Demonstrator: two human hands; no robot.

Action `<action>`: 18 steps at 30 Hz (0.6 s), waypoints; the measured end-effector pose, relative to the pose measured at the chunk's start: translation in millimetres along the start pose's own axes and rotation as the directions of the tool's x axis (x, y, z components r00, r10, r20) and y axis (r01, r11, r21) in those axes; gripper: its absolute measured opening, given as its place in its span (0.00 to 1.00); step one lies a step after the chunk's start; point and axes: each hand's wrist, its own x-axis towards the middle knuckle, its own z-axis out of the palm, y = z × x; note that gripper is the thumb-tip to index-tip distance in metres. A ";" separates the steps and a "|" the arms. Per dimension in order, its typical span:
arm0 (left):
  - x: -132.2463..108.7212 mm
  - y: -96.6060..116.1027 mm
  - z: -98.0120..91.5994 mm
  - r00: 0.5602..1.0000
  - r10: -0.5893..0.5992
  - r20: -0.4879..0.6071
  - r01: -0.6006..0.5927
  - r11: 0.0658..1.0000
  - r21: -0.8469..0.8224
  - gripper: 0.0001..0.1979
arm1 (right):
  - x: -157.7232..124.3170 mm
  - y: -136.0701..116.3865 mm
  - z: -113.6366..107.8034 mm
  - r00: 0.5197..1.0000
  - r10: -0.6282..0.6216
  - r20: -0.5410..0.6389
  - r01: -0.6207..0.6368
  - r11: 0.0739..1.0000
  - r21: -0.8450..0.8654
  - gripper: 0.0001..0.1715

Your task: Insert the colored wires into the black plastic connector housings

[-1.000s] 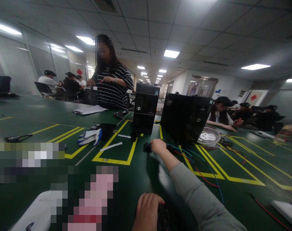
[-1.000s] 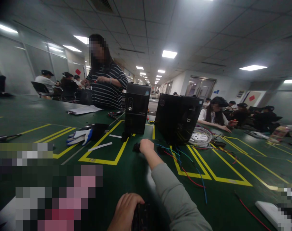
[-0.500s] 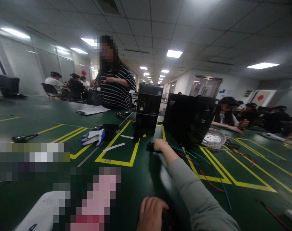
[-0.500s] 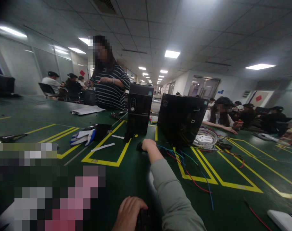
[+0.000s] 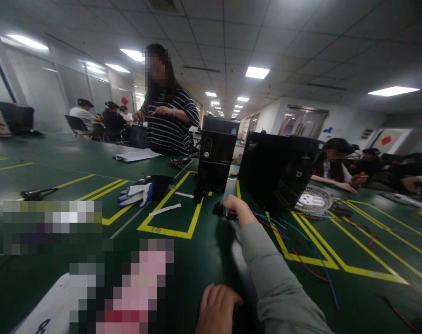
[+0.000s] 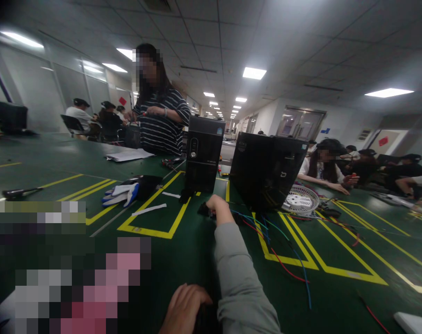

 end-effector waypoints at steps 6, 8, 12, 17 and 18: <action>0.3 1.1 -8.8 0.998 0.052 0.039 -0.051 0.998 -0.025 0.11 | -29.8 -2.9 -1.5 0.977 -0.190 -0.098 0.185 0.981 -0.058 0.16; 0.9 1.7 -9.2 0.998 0.036 0.056 -0.035 0.999 -0.030 0.13 | -53.0 -1.9 3.8 0.930 -0.306 -0.205 0.295 0.952 -0.079 0.16; 1.0 7.3 -10.7 0.996 0.011 0.084 -0.008 0.999 -0.038 0.22 | -122.0 13.4 24.6 0.778 -0.529 -0.339 0.532 0.842 -0.093 0.13; -4.0 22.7 -19.3 0.998 0.023 0.055 -0.021 0.999 -0.050 0.26 | -221.3 62.6 59.6 0.717 -0.574 -0.395 0.619 0.785 -0.018 0.12; -5.6 25.8 -21.1 0.999 0.031 0.037 -0.029 0.998 -0.057 0.25 | -236.3 74.2 66.9 0.749 -0.530 -0.397 0.605 0.792 0.083 0.11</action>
